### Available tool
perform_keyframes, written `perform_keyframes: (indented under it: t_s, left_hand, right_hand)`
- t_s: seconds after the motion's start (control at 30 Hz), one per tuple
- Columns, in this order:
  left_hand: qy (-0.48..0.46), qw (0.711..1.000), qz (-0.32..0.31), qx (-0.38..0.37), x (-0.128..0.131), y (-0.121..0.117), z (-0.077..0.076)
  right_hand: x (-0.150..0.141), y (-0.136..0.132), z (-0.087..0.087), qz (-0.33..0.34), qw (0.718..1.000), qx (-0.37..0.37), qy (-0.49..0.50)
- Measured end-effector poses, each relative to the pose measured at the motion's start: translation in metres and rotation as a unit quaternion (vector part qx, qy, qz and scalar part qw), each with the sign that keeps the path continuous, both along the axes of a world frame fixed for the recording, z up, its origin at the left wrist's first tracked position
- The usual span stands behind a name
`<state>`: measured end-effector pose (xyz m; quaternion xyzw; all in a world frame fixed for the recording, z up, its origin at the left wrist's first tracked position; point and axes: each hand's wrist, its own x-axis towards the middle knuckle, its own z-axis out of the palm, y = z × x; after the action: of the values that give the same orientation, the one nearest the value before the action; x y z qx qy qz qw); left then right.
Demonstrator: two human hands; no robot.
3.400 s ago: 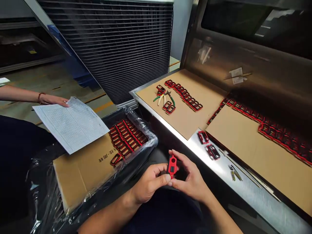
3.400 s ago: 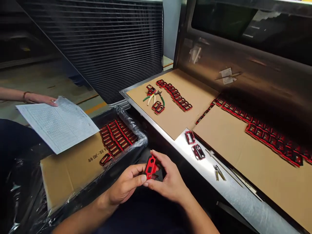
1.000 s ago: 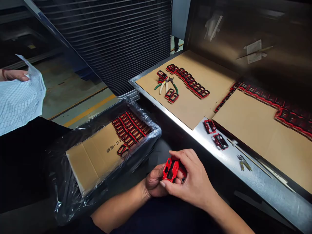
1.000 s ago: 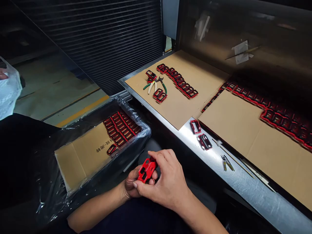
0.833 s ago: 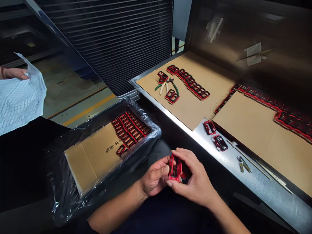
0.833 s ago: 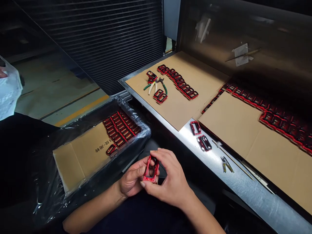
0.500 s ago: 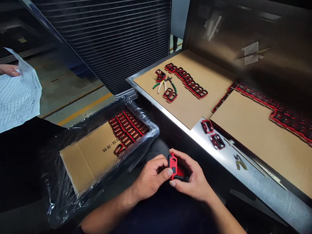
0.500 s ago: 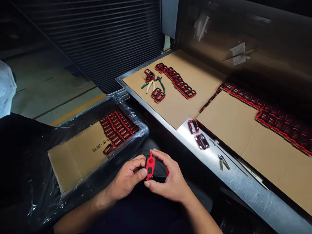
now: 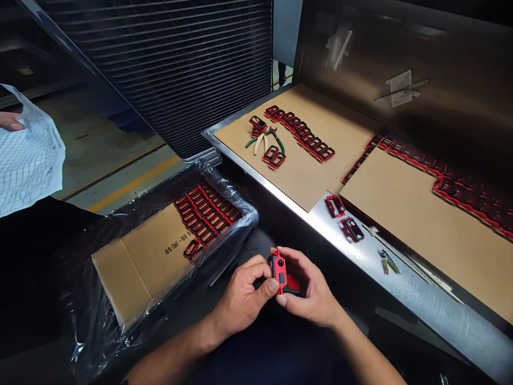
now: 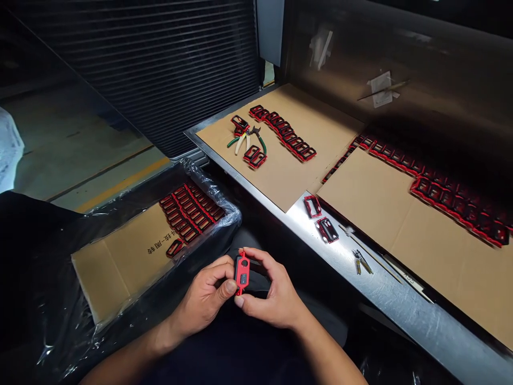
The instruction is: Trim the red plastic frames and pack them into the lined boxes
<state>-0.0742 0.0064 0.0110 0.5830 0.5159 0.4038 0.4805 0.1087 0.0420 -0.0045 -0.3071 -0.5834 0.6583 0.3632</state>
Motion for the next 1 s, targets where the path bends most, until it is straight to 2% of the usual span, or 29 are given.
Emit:
perform_keyframes:
  t_s: [0.43, 0.7, 1.0]
  left_hand:
    - [0.047, 0.997, 0.045, 0.048, -0.0010, -0.0046, 0.0030]
    - [0.028, 0.998, 0.036, 0.045, -0.0023, -0.0006, 0.0014]
    - [0.034, 0.997, 0.039, 0.059, -0.0030, 0.0008, 0.0002]
  right_hand:
    - [-0.0014, -0.0016, 0.0028, 0.007, 1.000, -0.021, 0.012]
    - [-0.0024, -0.0011, 0.0016, 0.000, 1.000, -0.026, 0.007]
    - [-0.0030, 0.0023, 0.0058, -0.026, 0.999, 0.017, -0.031]
